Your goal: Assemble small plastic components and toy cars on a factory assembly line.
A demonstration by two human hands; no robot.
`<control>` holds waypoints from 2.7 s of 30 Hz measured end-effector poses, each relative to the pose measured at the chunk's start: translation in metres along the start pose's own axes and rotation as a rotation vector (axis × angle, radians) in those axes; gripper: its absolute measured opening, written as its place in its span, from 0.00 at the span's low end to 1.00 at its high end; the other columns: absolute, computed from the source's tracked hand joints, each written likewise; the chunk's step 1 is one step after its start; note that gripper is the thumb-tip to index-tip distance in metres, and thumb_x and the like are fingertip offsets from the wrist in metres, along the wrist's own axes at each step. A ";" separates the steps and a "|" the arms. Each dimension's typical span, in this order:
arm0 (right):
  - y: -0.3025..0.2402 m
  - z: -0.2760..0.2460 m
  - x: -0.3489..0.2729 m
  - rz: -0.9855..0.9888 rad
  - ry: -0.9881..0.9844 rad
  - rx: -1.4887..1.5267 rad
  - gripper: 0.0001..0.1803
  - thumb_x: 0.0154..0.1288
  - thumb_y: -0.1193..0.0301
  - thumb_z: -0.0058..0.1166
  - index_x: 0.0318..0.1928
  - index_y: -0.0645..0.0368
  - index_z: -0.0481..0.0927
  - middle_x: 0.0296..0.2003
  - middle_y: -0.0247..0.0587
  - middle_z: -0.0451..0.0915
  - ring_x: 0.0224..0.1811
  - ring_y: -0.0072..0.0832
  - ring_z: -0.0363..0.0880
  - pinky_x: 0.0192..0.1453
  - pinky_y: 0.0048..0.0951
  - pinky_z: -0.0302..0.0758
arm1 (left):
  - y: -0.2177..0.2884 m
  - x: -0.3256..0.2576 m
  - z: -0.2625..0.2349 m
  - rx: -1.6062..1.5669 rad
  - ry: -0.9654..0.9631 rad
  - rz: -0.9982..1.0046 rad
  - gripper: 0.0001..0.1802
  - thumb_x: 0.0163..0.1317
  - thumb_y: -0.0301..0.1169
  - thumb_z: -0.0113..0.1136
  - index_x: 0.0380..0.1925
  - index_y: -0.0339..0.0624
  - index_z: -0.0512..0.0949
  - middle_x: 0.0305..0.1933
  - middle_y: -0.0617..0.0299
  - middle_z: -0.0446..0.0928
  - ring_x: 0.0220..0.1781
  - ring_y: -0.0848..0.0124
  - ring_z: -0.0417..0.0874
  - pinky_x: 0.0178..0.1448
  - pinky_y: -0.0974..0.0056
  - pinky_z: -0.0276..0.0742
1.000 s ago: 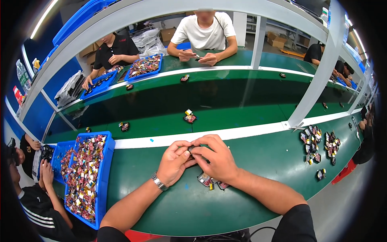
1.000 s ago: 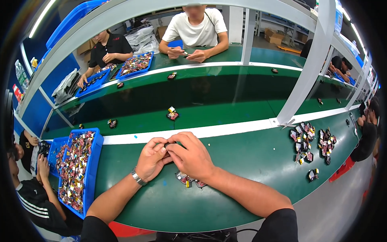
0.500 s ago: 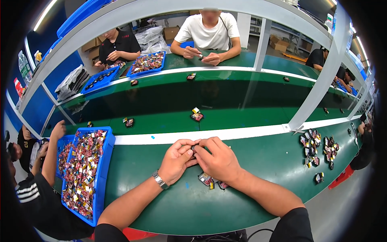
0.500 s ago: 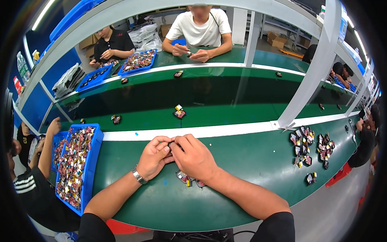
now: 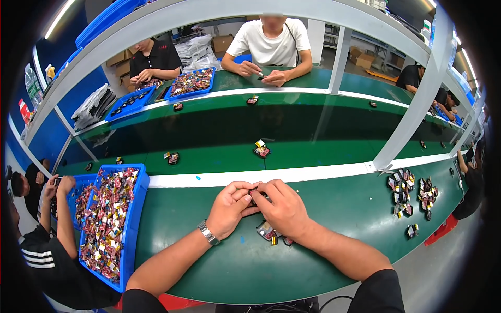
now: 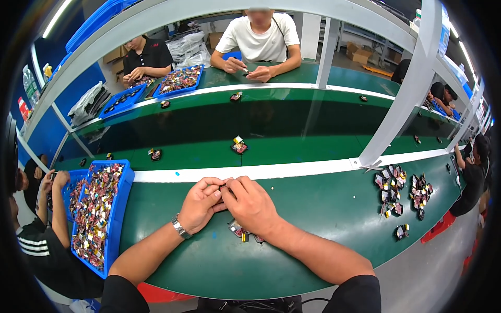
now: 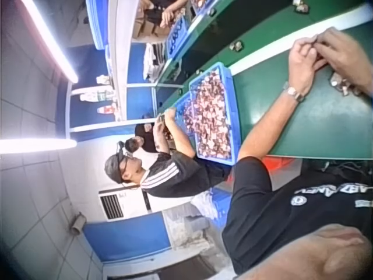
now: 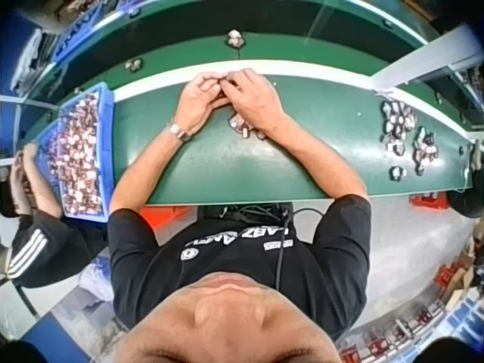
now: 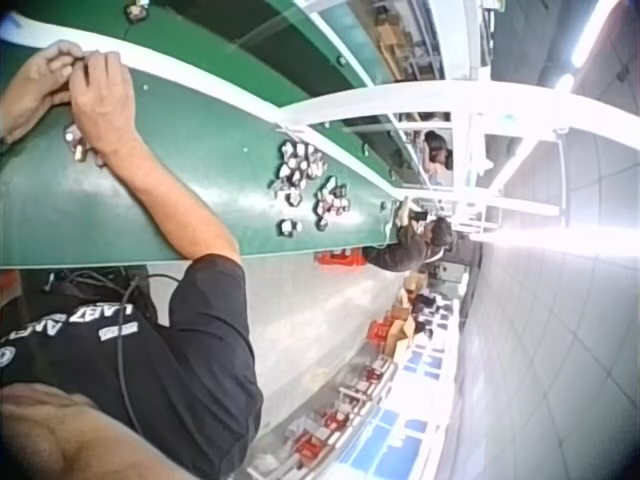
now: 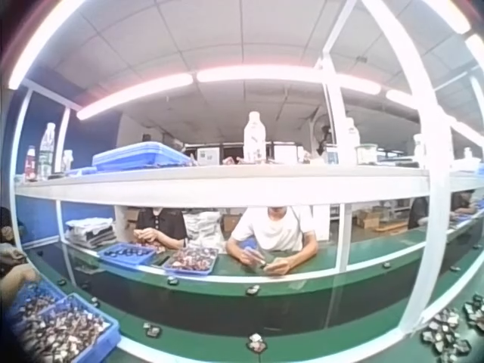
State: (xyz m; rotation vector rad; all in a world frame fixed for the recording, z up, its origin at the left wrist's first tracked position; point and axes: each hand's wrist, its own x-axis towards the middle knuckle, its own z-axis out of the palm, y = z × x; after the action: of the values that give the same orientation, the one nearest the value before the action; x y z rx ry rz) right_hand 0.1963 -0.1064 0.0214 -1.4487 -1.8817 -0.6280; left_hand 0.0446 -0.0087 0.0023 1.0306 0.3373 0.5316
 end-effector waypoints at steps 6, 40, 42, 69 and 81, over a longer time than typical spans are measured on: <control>-0.005 -0.001 0.009 0.060 0.028 0.156 0.14 0.52 0.75 0.66 0.41 0.62 0.82 0.44 0.39 0.80 0.44 0.36 0.79 0.44 0.32 0.81 | -0.003 0.001 -0.010 -0.003 0.027 0.000 0.14 0.74 0.24 0.52 0.57 0.40 0.67 0.56 0.56 0.78 0.59 0.67 0.80 0.63 0.55 0.81; 0.018 -0.046 0.025 0.188 -0.539 0.541 0.35 0.54 0.76 0.69 0.64 0.56 0.73 0.57 0.46 0.76 0.62 0.44 0.72 0.66 0.41 0.72 | 0.023 0.007 -0.030 0.080 -0.320 -0.302 0.23 0.77 0.35 0.50 0.66 0.34 0.67 0.56 0.52 0.79 0.53 0.61 0.85 0.55 0.61 0.85; 0.017 -0.046 0.015 0.137 -0.377 0.531 0.32 0.56 0.76 0.67 0.63 0.56 0.73 0.57 0.45 0.75 0.61 0.43 0.73 0.66 0.39 0.72 | 0.022 0.001 -0.018 0.023 -0.223 -0.252 0.26 0.75 0.30 0.53 0.69 0.36 0.63 0.58 0.53 0.78 0.55 0.63 0.84 0.60 0.59 0.84; 0.009 -0.023 -0.003 0.252 -0.192 0.419 0.06 0.56 0.75 0.65 0.36 0.58 0.85 0.52 0.42 0.76 0.56 0.41 0.74 0.59 0.39 0.75 | 0.008 -0.004 -0.007 0.046 -0.123 -0.120 0.23 0.70 0.19 0.52 0.64 0.39 0.66 0.61 0.54 0.75 0.60 0.66 0.80 0.66 0.57 0.81; 0.004 -0.025 -0.004 0.304 -0.223 0.415 0.04 0.58 0.74 0.63 0.35 0.59 0.85 0.53 0.41 0.78 0.59 0.41 0.73 0.61 0.40 0.74 | 0.007 -0.005 -0.007 0.327 -0.230 -0.027 0.24 0.69 0.18 0.53 0.65 0.39 0.66 0.62 0.53 0.74 0.61 0.71 0.78 0.62 0.62 0.81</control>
State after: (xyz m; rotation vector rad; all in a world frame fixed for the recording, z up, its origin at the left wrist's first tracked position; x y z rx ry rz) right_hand 0.2062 -0.1263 0.0347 -1.5220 -1.7666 0.0715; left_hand 0.0349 -0.0040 0.0047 1.3876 0.2367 0.3341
